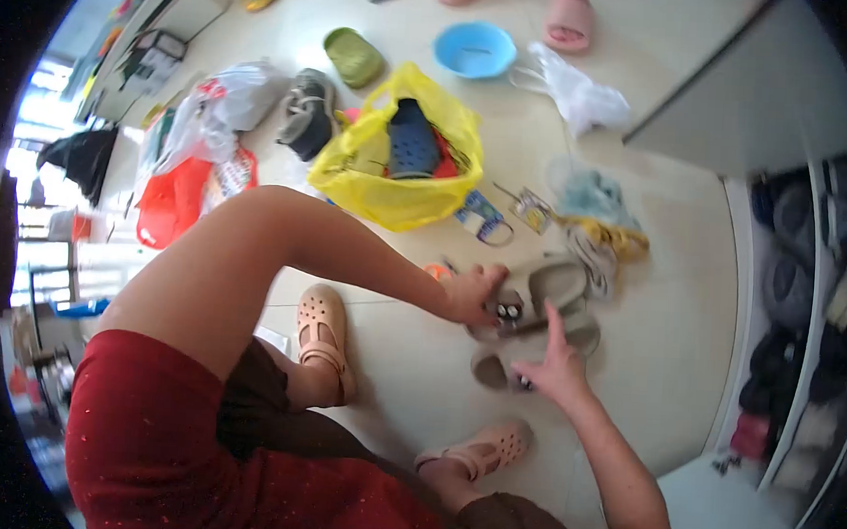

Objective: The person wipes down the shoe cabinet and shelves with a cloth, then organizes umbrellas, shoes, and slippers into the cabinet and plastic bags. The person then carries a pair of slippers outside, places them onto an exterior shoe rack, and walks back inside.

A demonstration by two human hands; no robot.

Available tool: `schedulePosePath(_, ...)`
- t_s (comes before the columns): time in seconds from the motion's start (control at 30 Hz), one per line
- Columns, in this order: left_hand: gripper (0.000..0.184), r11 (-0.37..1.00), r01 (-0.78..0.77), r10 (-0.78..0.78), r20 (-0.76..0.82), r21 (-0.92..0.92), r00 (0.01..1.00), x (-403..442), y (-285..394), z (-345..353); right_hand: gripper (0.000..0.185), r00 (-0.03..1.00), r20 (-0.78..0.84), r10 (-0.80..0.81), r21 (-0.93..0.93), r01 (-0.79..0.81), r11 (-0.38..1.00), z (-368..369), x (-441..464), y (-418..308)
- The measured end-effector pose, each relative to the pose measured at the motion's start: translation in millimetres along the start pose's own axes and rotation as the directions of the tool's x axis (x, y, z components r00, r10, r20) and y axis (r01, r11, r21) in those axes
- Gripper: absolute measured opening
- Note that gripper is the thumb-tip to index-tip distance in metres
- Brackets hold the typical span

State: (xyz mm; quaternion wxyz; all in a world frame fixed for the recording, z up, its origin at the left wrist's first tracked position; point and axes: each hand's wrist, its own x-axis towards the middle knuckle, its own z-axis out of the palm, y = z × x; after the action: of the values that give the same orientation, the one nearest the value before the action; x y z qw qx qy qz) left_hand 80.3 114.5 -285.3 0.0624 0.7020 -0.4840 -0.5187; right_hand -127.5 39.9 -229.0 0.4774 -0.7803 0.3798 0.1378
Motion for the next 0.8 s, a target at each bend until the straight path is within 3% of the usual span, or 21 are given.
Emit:
schedulePosePath(0.1, 0.089, 0.997, 0.064, -0.065, 0.017, 0.044, 0.998, -7, 11, -3, 0.108, 0.993, 0.117, 0.005, 0.010, -0.006, 1.000, 8, 15, 3)
schedulePosePath(0.2, 0.085, 0.987, -0.051, 0.015, 0.225, 0.153, 0.974, -4, 8, -27, 0.099, 0.994, 0.110, 0.028, 0.106, -0.040, 0.994, 16, 27, 36)
schedulePosePath(0.23, 0.063, 0.949, -0.178, 0.129, 0.196, 0.259, 0.972, -11, 14, -46, 0.094, 0.992, 0.118, 0.043, 0.158, -0.062, 0.985, 15, 26, 47)
schedulePosePath(0.27, 0.046, 0.914, -0.324, 0.306, 0.109, 0.242, 0.946, -19, 16, -72, 0.089, 0.989, 0.133, 0.062, 0.211, -0.089, 0.973, 14, 28, 53)
schedulePosePath(0.3, 0.031, 0.852, -0.464, 0.472, 0.025, 0.241, 0.881, -26, 15, -103, 0.072, 0.988, 0.150, 0.040, 0.217, -0.072, 0.974, -4, 15, 25)
schedulePosePath(0.33, 0.013, 0.756, -0.617, 0.650, -0.142, 0.217, 0.746, -30, 13, -135, 0.067, 0.985, 0.161, 0.058, 0.340, -0.111, 0.934, -13, 5, 14)
schedulePosePath(0.4, 0.009, 0.801, -0.527, 0.596, -0.448, 0.283, 0.666, -45, 5, -192, 0.059, 0.978, 0.181, 0.102, 0.568, -0.188, 0.801, -26, -12, 3)
schedulePosePath(0.47, 0.013, 0.930, -0.309, 0.366, -0.552, 0.199, 0.749, -58, -12, -235, 0.051, 0.986, 0.091, 0.141, 0.635, -0.166, 0.754, -42, -25, -10)
schedulePosePath(0.5, 0.016, 0.961, -0.242, 0.277, -0.521, 0.136, 0.807, -84, -9, -251, 0.048, 0.985, 0.046, 0.164, 0.660, -0.153, 0.735, -56, -32, -14)
schedulePosePath(0.57, 0.021, 0.969, -0.135, 0.199, -0.324, 0.209, 0.925, -150, 20, -268, 0.048, 0.981, -0.002, 0.192, 0.576, -0.156, 0.803, -88, -61, -28)
schedulePosePath(0.63, 0.034, 0.855, -0.192, 0.315, -0.187, 0.482, 0.931, -217, 3, -260, 0.044, 0.998, -0.021, 0.057, 0.280, -0.049, 0.959, -124, -96, -42)
schedulePosePath(0.7, 0.033, 0.933, -0.094, 0.088, 0.033, 0.347, 0.996, -276, 27, -264, 0.042, 0.867, 0.208, 0.453, 0.296, -0.497, 0.816, -164, -127, -139)
schedulePosePath(0.73, 0.031, 0.956, -0.110, 0.111, 0.013, 0.272, 0.994, -297, 15, -253, 0.040, 0.930, 0.170, 0.325, 0.093, -0.344, 0.934, -169, -133, -160)
schedulePosePath(0.77, 0.023, 0.840, -0.216, 0.315, -0.123, 0.498, 0.941, -305, 25, -253, 0.037, 0.967, 0.166, 0.192, -0.126, -0.172, 0.977, -172, -142, -176)
schedulePosePath(0.8, 0.021, 0.820, -0.250, 0.372, -0.149, 0.515, 0.916, -312, 23, -258, 0.038, 0.986, 0.118, 0.121, -0.162, -0.101, 0.982, -162, -137, -181)
